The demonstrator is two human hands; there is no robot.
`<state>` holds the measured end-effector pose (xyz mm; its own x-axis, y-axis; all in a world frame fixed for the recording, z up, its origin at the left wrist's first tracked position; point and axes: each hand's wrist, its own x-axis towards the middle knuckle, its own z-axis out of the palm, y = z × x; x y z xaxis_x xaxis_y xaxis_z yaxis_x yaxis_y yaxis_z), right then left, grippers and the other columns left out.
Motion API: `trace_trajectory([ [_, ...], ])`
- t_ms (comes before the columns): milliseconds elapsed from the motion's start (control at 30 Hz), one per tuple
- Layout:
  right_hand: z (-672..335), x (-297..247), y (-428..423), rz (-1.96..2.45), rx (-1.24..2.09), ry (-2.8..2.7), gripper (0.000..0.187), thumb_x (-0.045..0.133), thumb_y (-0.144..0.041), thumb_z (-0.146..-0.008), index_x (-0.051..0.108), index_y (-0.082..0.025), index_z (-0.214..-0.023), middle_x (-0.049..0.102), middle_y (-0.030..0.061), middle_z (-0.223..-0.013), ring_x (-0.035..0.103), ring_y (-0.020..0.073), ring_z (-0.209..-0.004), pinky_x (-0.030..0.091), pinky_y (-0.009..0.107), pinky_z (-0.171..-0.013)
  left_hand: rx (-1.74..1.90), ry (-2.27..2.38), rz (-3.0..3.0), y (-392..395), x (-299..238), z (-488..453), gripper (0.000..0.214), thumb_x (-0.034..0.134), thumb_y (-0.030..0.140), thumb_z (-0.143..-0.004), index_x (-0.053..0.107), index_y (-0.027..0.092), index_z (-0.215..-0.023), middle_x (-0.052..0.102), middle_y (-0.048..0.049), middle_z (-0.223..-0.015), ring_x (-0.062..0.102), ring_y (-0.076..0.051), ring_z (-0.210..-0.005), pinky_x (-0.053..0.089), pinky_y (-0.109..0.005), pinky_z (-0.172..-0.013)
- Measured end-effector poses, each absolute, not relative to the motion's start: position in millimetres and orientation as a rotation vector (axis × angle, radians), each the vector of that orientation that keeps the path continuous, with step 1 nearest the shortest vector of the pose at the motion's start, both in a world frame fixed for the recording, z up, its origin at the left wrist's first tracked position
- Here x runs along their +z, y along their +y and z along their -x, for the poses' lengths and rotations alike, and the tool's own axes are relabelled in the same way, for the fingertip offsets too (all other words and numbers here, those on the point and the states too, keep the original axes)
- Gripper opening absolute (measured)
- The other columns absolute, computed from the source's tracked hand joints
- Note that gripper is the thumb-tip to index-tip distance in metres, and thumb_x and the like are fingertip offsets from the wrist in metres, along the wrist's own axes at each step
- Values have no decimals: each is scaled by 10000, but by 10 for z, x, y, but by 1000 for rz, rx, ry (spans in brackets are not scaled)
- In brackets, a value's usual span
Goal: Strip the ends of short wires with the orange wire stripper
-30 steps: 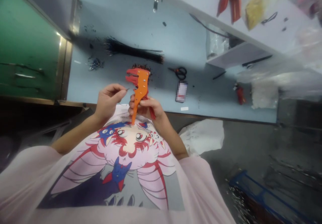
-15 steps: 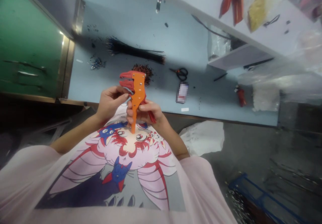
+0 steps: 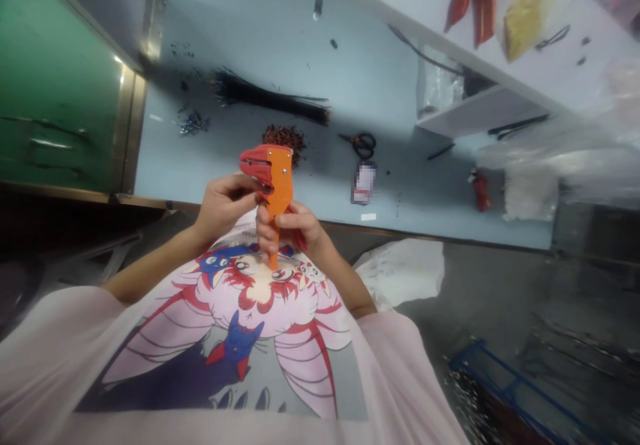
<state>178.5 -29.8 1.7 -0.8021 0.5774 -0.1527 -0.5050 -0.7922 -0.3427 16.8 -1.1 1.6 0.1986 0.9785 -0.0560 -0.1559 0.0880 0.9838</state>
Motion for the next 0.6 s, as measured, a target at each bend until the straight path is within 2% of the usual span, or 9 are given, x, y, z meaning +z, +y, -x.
trace_trajectory([
  [600,-1737,58,-252,507,2487,-395,329,620,-437,-790,408,-186,-766,500,-48,-573,480,95,-410,539,304,-463,1024,1031,-1070,50,-6,-164,131,726,289,-687,690,174,-738,666,-23,-729,565,-105,-621,447,-233,-590],
])
